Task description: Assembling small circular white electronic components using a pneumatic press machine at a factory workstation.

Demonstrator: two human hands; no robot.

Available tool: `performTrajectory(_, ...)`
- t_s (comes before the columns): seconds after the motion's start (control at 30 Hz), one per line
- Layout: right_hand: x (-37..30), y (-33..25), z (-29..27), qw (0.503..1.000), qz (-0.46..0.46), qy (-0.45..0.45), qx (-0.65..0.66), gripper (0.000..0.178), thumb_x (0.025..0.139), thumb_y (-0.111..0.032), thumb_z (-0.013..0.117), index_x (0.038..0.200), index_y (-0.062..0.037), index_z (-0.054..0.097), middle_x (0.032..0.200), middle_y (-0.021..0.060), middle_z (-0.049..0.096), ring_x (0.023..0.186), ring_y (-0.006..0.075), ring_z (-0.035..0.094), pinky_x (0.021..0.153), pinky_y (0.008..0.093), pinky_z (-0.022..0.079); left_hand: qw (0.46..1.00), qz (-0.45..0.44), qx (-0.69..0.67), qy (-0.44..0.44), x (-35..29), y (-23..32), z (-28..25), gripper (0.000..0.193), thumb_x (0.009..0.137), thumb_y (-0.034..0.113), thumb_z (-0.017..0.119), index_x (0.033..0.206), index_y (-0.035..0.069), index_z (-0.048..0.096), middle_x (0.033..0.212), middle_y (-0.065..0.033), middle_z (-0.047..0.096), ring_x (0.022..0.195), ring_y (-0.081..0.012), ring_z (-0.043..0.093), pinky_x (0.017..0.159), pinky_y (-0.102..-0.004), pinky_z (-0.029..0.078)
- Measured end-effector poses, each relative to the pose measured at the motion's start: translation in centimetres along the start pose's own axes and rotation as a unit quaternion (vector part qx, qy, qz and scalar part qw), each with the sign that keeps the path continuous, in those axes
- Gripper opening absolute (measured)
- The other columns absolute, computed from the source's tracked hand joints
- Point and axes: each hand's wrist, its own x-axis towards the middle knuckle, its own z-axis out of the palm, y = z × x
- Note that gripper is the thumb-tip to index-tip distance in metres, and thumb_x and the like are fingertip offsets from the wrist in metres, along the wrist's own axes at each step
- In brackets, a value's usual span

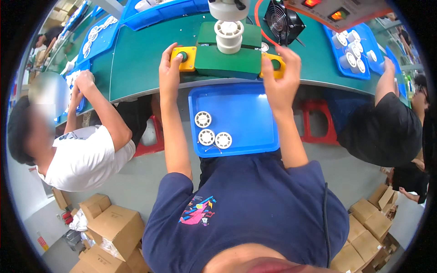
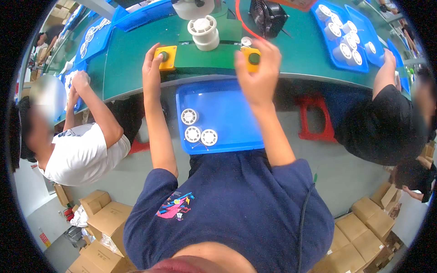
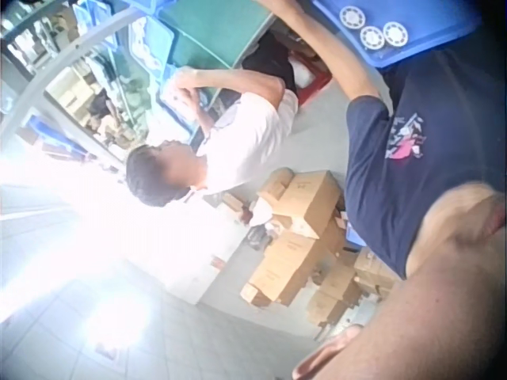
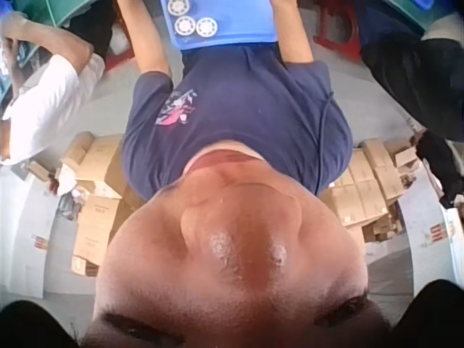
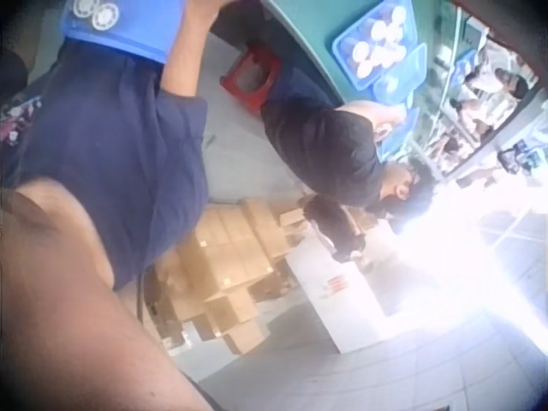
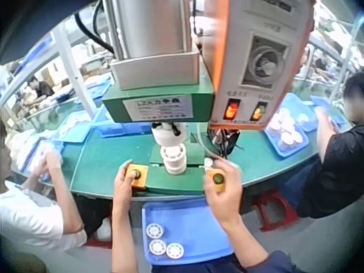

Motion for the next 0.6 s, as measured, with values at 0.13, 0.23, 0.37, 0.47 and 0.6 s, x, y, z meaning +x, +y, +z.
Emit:
performTrajectory(0.13, -2.3, 2.5, -2.3, 0.994, -0.056, -0.041, -0.080, 0.016, 0.090, -0.011, 0.071, 0.101, -0.0004, 0.066, 0.112, 0.0170, 0.066, 0.106, 0.0353, 0.061, 0.090, 0.0445, 0.051, 1.000, -0.002, -0.012, -0.010, 0.2, 0.3, 0.5, 0.045, 0.095, 0.015, 0.057, 0.136, -0.002, 0.057, 0.127, -0.0135, 0.062, 0.115, -0.0187, 0.058, 0.106, -0.0295, 0.043)
performTrajectory(0.23, -1.0, 2.1, -2.3, 0.981, -0.086, -0.067, -0.160, 0.012, 0.091, -0.011, 0.070, 0.096, -0.0019, 0.065, 0.110, 0.0154, 0.065, 0.105, 0.0355, 0.060, 0.087, 0.0446, 0.052, 1.000, -0.009, -0.019, 0.001, 0.5, 0.6, 1.0, 0.044, 0.093, 0.014, 0.058, 0.135, -0.002, 0.058, 0.125, -0.0128, 0.061, 0.112, -0.0185, 0.059, 0.104, -0.0288, 0.045)
performTrajectory(0.37, -1.1, 1.6, -2.3, 0.973, -0.097, -0.080, -0.193, 0.010, 0.091, -0.011, 0.070, 0.093, -0.0033, 0.063, 0.108, 0.0144, 0.064, 0.102, 0.0354, 0.059, 0.083, 0.0451, 0.052, 0.998, -0.019, -0.064, 0.012, 0.2, 0.9, 1.4, 0.042, 0.092, 0.009, 0.059, 0.132, -0.002, 0.058, 0.124, -0.0127, 0.061, 0.111, -0.0174, 0.059, 0.100, -0.0284, 0.047)
performTrajectory(0.47, -0.7, 1.5, -2.1, 0.975, -0.090, -0.085, -0.183, 0.012, 0.091, -0.013, 0.070, 0.091, -0.0042, 0.062, 0.106, 0.0141, 0.062, 0.099, 0.0350, 0.059, 0.083, 0.0454, 0.051, 0.998, 0.015, -0.056, 0.023, 0.1, 0.1, 1.3, 0.041, 0.093, 0.007, 0.059, 0.133, -0.003, 0.056, 0.125, -0.0130, 0.061, 0.113, -0.0180, 0.059, 0.101, -0.0295, 0.047)
performTrajectory(0.6, 0.3, 0.8, -1.5, 0.982, -0.038, -0.093, -0.158, 0.017, 0.092, -0.018, 0.070, 0.097, -0.0032, 0.063, 0.107, 0.0151, 0.062, 0.100, 0.0357, 0.058, 0.087, 0.0466, 0.048, 0.994, 0.088, -0.039, 0.051, -0.3, -1.4, 1.4, 0.042, 0.097, 0.012, 0.061, 0.136, -0.003, 0.053, 0.129, -0.0147, 0.060, 0.117, -0.0204, 0.059, 0.104, -0.0316, 0.046)
